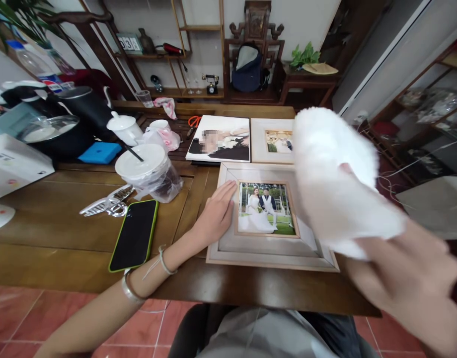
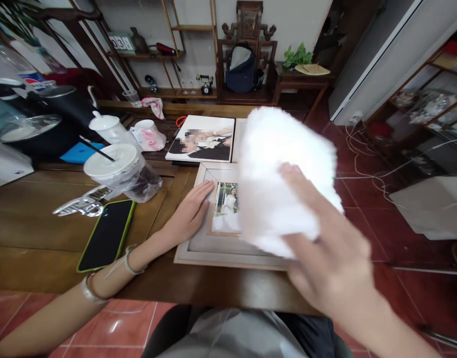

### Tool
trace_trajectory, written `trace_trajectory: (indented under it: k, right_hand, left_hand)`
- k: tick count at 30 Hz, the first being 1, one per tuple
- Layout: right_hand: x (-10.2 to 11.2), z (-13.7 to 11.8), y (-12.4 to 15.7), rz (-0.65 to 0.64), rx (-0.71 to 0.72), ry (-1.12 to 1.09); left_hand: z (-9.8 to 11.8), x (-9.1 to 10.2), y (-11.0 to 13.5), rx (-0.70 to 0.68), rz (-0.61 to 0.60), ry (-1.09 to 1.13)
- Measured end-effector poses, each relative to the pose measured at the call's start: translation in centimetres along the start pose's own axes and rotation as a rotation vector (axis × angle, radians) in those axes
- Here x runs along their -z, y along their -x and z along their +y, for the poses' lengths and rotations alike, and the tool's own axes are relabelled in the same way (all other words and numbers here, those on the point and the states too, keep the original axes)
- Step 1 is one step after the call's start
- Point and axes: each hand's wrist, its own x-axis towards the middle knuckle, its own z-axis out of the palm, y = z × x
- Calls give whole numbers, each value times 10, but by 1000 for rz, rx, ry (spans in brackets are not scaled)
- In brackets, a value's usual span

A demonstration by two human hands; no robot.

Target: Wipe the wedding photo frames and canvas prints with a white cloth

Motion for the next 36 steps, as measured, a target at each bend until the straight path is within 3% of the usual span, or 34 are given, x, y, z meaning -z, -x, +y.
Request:
trace_trajectory:
  k: [2,5,7,12,15,20,25,29,33,36]
  right_hand:
    - [-21,-28,0,-4,134,-33]
    - [-58,-69,3,-212,120,-62]
    - [-78,-90,6,-284,87,3]
    - [-94,-107,8,-435,98,46]
    - [-90,-95,10,-447,122,4]
    - [-70,-53,24,-443,139,-19]
    - [-38,-12,43,-506,62,-45]
    - [-26,10,55,-514,27,-72]
    - [-24,37,53,-447,43,42]
    - [-18,51,45,-265,8,56]
  left_hand:
    - [-1,0,0,-8,-4,7]
    - [-1,0,0,-7,-13,5]
    - [-2,0,0,-8,-13,-7]
    - [-2,0,0,-13,-14,-17]
    - [-1,1,1,-9,-35,-17]
    - [-1,2,0,-5,-51,-11]
    - [-2,3,0,-21,-57,-12]
    - [-1,3,1,-13,-71,-24]
    - [1,3,0,-13,-73,-23]
    - [2,4,0,-9,-64,-17]
